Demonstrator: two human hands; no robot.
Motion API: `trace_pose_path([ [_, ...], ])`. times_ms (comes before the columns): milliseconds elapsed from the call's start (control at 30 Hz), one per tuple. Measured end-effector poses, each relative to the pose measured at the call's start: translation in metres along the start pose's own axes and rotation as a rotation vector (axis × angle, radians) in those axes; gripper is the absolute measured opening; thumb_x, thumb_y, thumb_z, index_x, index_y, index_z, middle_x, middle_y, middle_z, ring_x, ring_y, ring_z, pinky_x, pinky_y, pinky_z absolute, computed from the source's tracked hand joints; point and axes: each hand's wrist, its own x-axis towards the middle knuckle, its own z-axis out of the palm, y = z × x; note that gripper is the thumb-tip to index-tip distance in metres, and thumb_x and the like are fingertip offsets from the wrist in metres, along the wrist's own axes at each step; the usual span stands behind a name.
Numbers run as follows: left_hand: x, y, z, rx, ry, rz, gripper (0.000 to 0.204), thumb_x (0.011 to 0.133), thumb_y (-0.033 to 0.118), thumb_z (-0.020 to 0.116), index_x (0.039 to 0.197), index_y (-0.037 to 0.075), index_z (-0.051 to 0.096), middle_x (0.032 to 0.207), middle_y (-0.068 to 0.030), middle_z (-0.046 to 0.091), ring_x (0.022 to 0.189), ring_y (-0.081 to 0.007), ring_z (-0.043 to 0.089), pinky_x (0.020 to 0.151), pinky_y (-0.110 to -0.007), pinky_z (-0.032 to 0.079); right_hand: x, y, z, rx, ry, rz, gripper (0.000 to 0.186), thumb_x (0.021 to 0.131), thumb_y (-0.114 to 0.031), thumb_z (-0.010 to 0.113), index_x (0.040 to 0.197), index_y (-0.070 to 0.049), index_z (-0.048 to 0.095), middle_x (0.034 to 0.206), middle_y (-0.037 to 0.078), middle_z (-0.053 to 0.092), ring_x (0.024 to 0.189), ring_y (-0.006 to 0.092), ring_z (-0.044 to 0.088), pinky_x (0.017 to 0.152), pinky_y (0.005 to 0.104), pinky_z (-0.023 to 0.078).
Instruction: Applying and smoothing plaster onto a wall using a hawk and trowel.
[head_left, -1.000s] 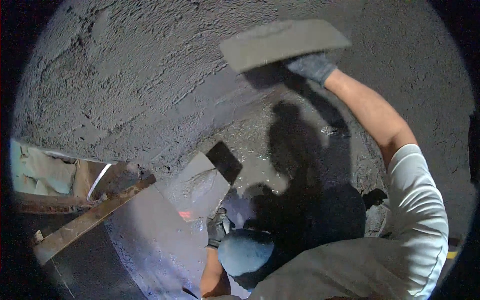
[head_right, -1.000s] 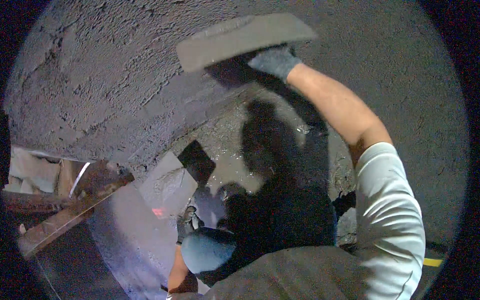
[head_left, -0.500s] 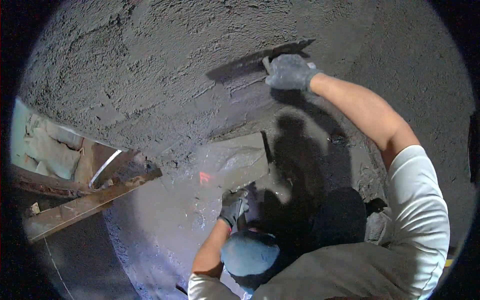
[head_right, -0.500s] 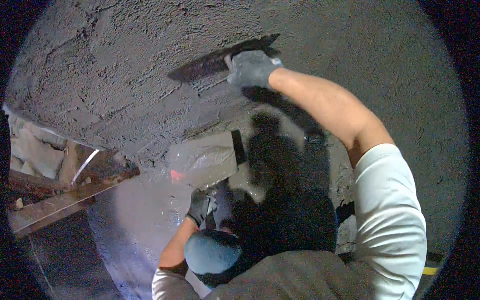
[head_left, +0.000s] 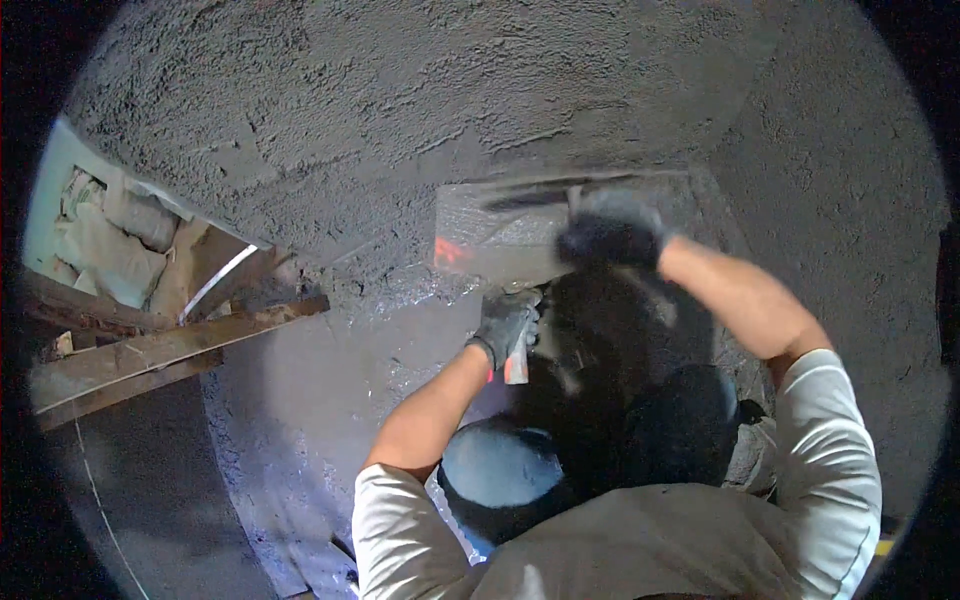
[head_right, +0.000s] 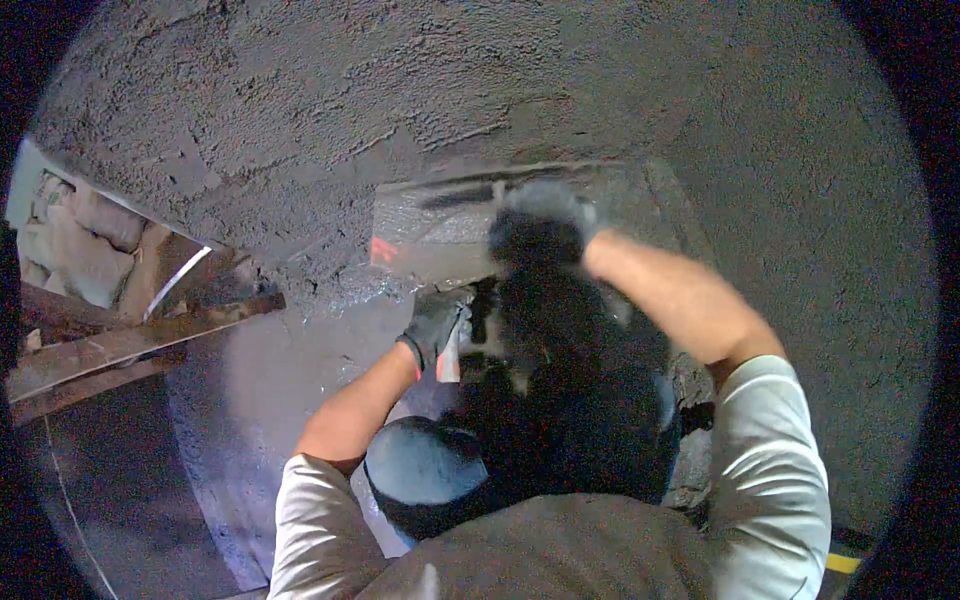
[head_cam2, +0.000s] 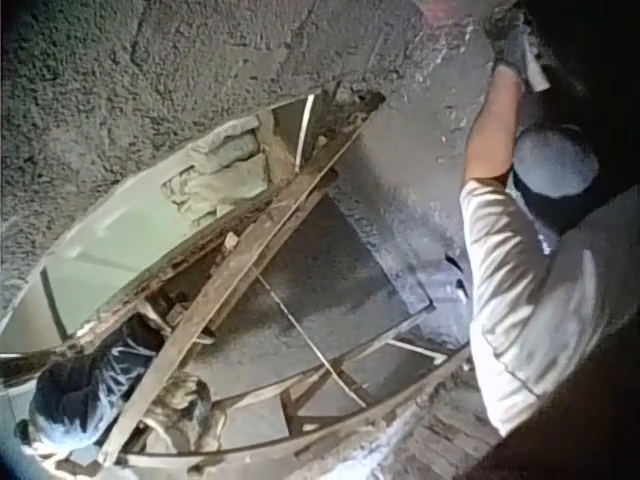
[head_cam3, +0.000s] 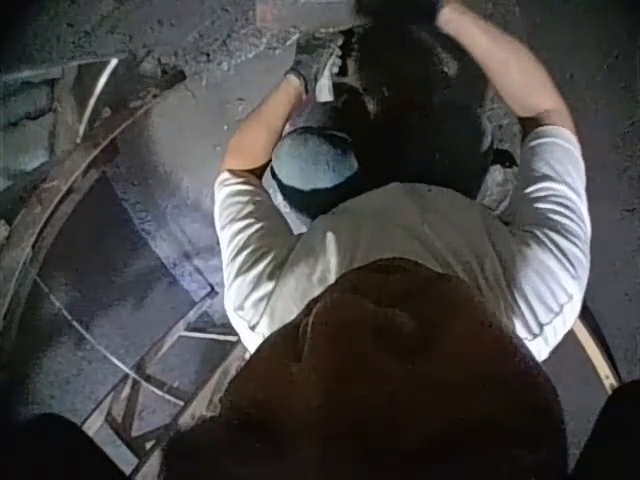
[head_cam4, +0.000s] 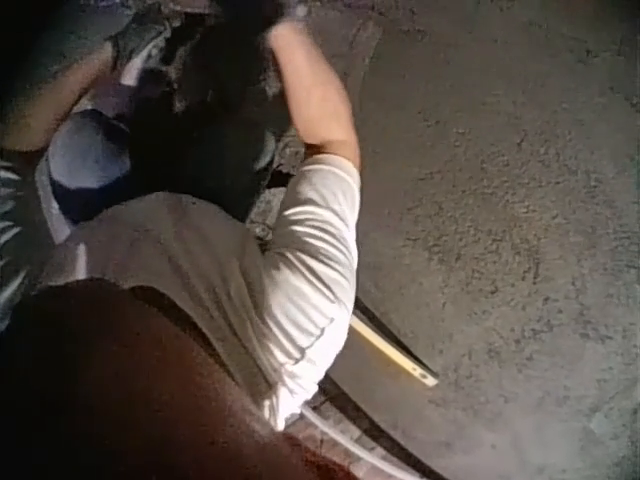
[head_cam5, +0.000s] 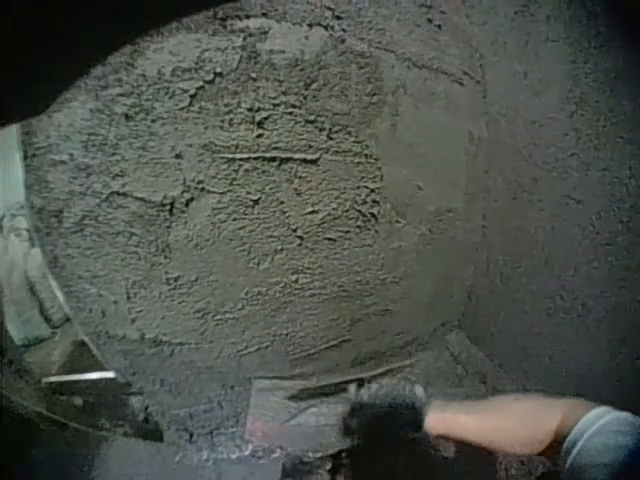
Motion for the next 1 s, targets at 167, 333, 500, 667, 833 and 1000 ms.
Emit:
trace_pose_path([
  [167,-0.019,0.019,-0.002,-0.051,0.119,0.073,0.010,0.085,0.022,0.056,0.082,0.013,0.056,0.059,0.0009,0.049,0.045,-0.0134,0.047,0.039,-0.028,0.038,-0.028,-0.015,0.036,0.336,0.073,-0.070,0.027,0.077,-0.030,0.052,0.080,-0.005,0.061,0.076,0.017,0.062,0.070,0.0338,0.060,0.062,0.0439,0.047],
  [333,-0.036,0.001,-0.030,0.512,0.120,0.505,0.018,0.084,0.022,0.057,0.095,0.008,0.059,0.074,-0.0061,0.059,0.058,-0.0161,0.056,0.046,-0.033,0.044,-0.017,-0.031,0.018,0.274,0.004,-0.153,0.025,0.074,-0.029,0.056,0.077,-0.005,0.060,0.076,0.019,0.060,0.068,0.0348,0.058,0.060,0.0442,0.044],
  [500,-0.028,-0.021,-0.051,1.541,0.312,1.045,0.028,0.081,0.018,0.057,0.106,0.006,0.057,0.086,-0.0094,0.060,0.085,-0.0203,0.057,0.067,-0.042,0.046,0.012,-0.069,0.036,0.465,-0.019,-0.045,0.027,0.072,-0.031,0.057,0.077,-0.005,0.059,0.068,0.019,0.054,0.062,0.0352,0.053,0.058,0.0447,0.041],
  [667,-0.018,0.002,-0.069,0.597,0.196,0.534,0.021,0.083,0.018,0.057,0.099,0.004,0.056,0.075,-0.0085,0.059,0.064,-0.0219,0.057,0.052,-0.034,0.043,0.011,-0.065,0.033,0.284,0.062,-0.251,0.025,0.077,-0.028,0.056,0.083,-0.004,0.058,0.075,0.016,0.058,0.071,0.0291,0.056,0.064,0.0406,0.044],
  [833,-0.062,0.055,-0.065,1.615,0.194,1.324,0.013,0.085,0.019,0.053,0.092,0.011,0.061,0.083,-0.0108,0.064,0.066,-0.0250,0.061,0.054,-0.040,0.046,0.010,-0.016,0.049,0.824,0.059,-0.422,0.025,0.083,-0.018,0.057,0.103,-0.003,0.057,0.095,0.014,0.060,0.083,0.0251,0.058,0.075,0.0387,0.046],
  [1000,-0.056,-0.014,-0.107,1.816,0.168,0.685,0.020,0.077,0.019,0.055,0.093,0.013,0.063,0.097,-0.0118,0.062,0.092,-0.0268,0.057,0.073,-0.042,0.046,0.042,-0.030,0.057,0.563,0.200,-0.327,0.032,0.084,-0.023,0.058,0.111,-0.006,0.058,0.102,0.011,0.062,0.093,0.0212,0.058,0.088,0.0363,0.044],
])
